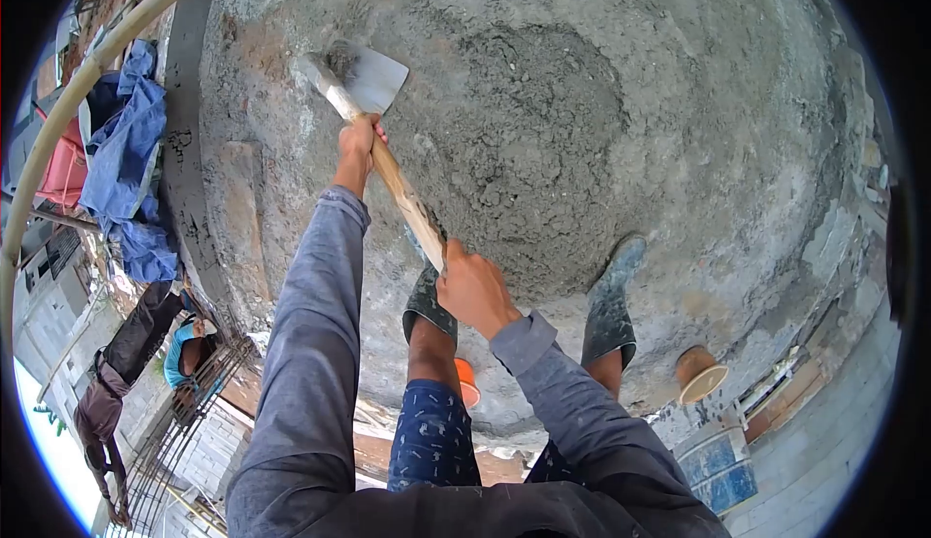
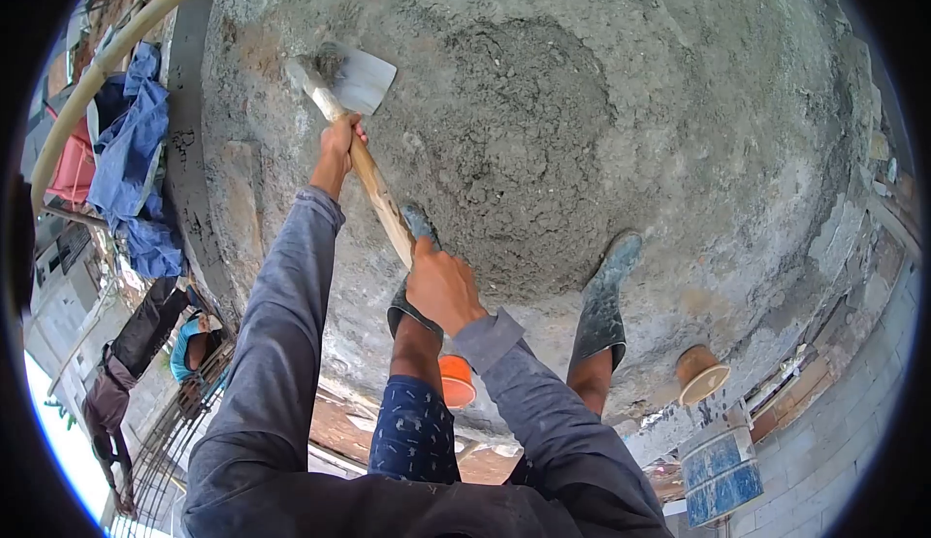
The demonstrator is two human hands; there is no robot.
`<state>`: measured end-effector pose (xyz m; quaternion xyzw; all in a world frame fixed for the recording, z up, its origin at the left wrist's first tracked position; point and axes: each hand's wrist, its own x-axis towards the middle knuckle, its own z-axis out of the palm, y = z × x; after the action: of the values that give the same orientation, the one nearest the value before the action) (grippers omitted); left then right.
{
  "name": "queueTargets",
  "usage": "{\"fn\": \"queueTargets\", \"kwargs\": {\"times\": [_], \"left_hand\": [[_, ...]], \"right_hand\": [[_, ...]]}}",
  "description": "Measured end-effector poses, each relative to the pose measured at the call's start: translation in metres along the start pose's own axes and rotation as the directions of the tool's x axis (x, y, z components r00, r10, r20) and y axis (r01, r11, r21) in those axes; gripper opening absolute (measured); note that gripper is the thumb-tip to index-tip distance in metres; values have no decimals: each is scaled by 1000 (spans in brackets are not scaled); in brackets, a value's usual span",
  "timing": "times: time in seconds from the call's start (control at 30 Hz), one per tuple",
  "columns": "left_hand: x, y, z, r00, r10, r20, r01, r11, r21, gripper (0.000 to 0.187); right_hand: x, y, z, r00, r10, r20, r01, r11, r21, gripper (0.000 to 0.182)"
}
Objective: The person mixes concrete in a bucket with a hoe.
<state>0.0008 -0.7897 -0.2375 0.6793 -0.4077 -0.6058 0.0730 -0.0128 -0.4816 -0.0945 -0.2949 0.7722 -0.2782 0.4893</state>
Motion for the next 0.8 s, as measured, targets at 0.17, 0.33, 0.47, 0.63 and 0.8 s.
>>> {"fn": "queueTargets", "kwargs": {"times": [0.17,0.33,0.47,0.63,0.8], "left_hand": [[-82,-86,72,986,-163,-28,165,985,59,13],[-220,-226,170,897,-435,82,431,900,57,10],[-255,-244,194,873,-466,144,465,884,46,7],[-365,-252,180,909,-402,112,416,887,-199,6],[-455,-242,176,887,-452,91,449,803,-391,11]], "right_hand": [[-96,53,-58,974,202,99,-197,979,-60,28],[-246,99,-115,911,405,78,-388,905,-174,31],[-290,111,-138,926,376,-24,-376,918,-127,32],[-391,179,-156,943,318,96,-316,948,-29,37],[-433,294,-165,976,218,13,-212,962,-174,32]]}}
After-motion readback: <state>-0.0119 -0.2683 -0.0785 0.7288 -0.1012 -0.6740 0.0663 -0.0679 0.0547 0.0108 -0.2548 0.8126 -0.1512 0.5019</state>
